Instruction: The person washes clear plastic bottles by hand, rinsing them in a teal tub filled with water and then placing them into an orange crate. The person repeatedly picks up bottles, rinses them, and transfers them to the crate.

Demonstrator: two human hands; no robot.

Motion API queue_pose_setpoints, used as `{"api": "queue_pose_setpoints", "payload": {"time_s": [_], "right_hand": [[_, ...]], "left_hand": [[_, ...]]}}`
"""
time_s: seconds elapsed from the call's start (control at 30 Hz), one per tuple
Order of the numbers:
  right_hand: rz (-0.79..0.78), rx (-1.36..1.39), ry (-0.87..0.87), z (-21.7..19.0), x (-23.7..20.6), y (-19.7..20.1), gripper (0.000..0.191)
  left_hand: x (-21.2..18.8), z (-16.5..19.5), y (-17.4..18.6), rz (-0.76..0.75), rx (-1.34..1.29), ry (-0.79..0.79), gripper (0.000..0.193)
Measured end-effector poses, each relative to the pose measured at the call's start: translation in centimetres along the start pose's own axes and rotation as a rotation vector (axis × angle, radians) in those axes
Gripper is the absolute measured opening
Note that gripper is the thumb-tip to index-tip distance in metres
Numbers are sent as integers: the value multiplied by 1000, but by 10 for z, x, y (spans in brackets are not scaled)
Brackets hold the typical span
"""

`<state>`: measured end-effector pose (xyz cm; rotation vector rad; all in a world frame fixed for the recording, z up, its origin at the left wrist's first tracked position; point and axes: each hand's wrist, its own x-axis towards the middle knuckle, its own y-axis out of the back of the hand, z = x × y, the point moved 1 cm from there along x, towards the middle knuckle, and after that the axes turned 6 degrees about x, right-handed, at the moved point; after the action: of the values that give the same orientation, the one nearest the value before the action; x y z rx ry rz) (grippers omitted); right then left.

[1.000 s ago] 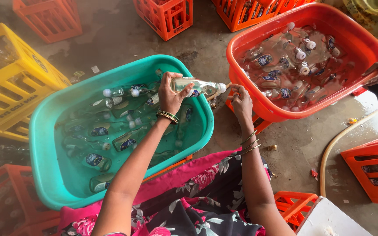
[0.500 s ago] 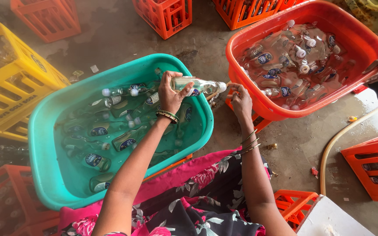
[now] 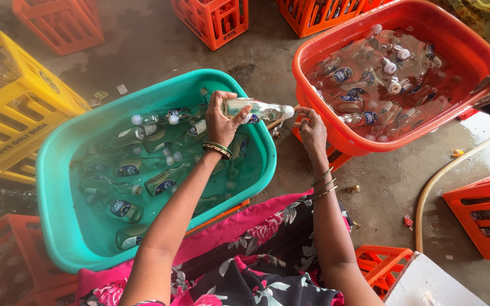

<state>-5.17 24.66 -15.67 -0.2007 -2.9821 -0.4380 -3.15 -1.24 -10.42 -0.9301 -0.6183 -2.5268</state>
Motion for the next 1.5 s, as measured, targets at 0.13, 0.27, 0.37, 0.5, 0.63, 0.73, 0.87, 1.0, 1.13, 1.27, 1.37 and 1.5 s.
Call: {"api": "queue_pose_setpoints", "payload": {"time_s": [0.13, 0.27, 0.37, 0.5, 0.63, 0.73, 0.87, 1.0, 1.13, 1.27, 1.37, 1.5], "right_hand": [[-2, -17, 8, 0, 1, 0, 35], [0, 1, 8, 0, 1, -1, 35], [-1, 4, -2, 0, 0, -2, 33], [-15, 38, -24, 1, 1, -3, 31], [-14, 34, -13, 5, 3, -2, 30], [-14, -9, -4, 8, 4, -2, 31], [-15, -29, -6, 9, 5, -2, 31], [-10, -33, -8, 8, 5, -2, 31], [-10, -11, -24, 7, 4, -3, 31], [-10, -1, -13, 4, 5, -4, 30], [-13, -2, -23, 3, 5, -4, 30], [-10, -3, -27, 1, 5, -4, 30]], "left_hand": [[1, 2, 0, 1, -9, -9, 51], [3, 3, 0, -4, -8, -14, 51], [3, 4, 0, -6, 7, -20, 50], [4, 5, -1, -16, 14, -3, 50], [4, 6, -4, -13, 24, -14, 50], [4, 5, -5, -8, 39, -20, 50], [5, 4, -5, -8, 44, -22, 50], [6, 5, -3, -13, 37, -24, 50], [7, 7, -1, -10, 24, -25, 50], [9, 9, 1, -14, 25, -22, 50], [10, 10, 0, -14, 32, -24, 51], [11, 9, 0, -18, 43, -23, 52]]}}
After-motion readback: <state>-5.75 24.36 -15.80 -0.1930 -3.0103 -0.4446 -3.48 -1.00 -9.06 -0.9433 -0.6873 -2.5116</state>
